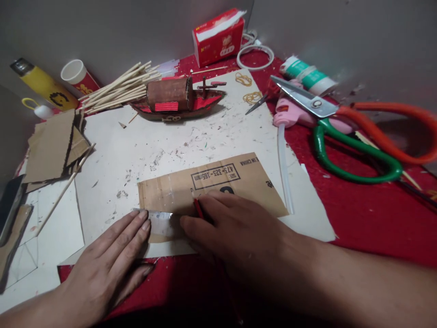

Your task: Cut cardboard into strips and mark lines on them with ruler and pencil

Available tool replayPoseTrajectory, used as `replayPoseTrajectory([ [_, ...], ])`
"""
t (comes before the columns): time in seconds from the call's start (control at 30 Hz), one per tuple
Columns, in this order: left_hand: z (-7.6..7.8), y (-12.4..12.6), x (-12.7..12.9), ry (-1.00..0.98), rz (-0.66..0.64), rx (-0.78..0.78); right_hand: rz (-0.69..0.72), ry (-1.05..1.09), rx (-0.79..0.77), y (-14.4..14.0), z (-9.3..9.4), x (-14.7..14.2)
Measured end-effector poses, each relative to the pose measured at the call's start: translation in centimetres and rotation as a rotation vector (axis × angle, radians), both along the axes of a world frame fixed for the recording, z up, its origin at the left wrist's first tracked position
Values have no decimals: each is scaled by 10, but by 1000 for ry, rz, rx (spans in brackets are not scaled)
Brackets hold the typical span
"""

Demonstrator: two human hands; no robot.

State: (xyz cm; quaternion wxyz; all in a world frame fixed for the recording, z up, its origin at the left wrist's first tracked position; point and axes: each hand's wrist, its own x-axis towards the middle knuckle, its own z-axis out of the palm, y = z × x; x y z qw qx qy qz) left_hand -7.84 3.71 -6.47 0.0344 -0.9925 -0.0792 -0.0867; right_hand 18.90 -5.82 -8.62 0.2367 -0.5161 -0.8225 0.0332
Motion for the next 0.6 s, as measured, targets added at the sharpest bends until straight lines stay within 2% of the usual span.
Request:
replayPoseTrajectory([
  [0.6, 3, 2, 0, -51, -16, -10, -11, 62, -153, -1, 10, 2],
])
